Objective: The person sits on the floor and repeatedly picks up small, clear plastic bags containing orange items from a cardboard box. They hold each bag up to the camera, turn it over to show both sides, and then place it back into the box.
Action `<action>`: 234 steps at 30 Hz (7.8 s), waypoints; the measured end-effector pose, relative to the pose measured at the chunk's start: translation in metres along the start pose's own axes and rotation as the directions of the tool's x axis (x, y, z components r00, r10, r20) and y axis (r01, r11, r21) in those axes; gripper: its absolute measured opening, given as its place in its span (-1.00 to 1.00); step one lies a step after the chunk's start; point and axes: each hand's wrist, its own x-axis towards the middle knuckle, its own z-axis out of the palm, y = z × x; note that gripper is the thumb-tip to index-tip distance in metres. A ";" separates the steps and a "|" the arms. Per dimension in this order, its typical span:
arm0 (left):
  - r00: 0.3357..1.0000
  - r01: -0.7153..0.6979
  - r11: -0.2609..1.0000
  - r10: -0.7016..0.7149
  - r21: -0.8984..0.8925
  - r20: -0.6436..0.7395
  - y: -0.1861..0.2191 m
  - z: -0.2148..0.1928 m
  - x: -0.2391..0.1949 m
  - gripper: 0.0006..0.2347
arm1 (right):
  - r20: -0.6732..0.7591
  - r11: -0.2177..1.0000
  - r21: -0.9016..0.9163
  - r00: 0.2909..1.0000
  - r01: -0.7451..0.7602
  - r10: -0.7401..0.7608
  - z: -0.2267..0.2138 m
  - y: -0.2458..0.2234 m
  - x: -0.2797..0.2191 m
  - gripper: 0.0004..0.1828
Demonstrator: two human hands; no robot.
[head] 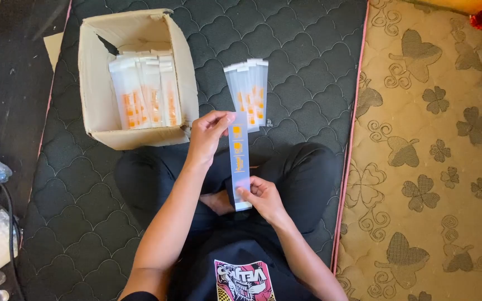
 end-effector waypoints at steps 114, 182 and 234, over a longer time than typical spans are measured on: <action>0.971 -0.152 0.913 0.066 0.379 0.230 -0.041 -0.033 -0.055 -0.73 | -0.237 0.898 0.036 0.877 0.438 -0.418 -0.034 -0.050 0.115 -0.74; 0.999 -0.048 0.951 0.044 0.305 0.020 -0.036 -0.011 0.052 -0.93 | 0.082 0.826 -0.358 0.895 0.436 -0.437 -0.002 -0.026 0.002 -0.89; 0.989 -0.031 0.972 -0.005 0.233 0.150 0.018 0.001 0.050 -0.93 | -0.122 0.944 -0.135 0.940 0.301 -0.317 0.004 -0.022 -0.013 -0.85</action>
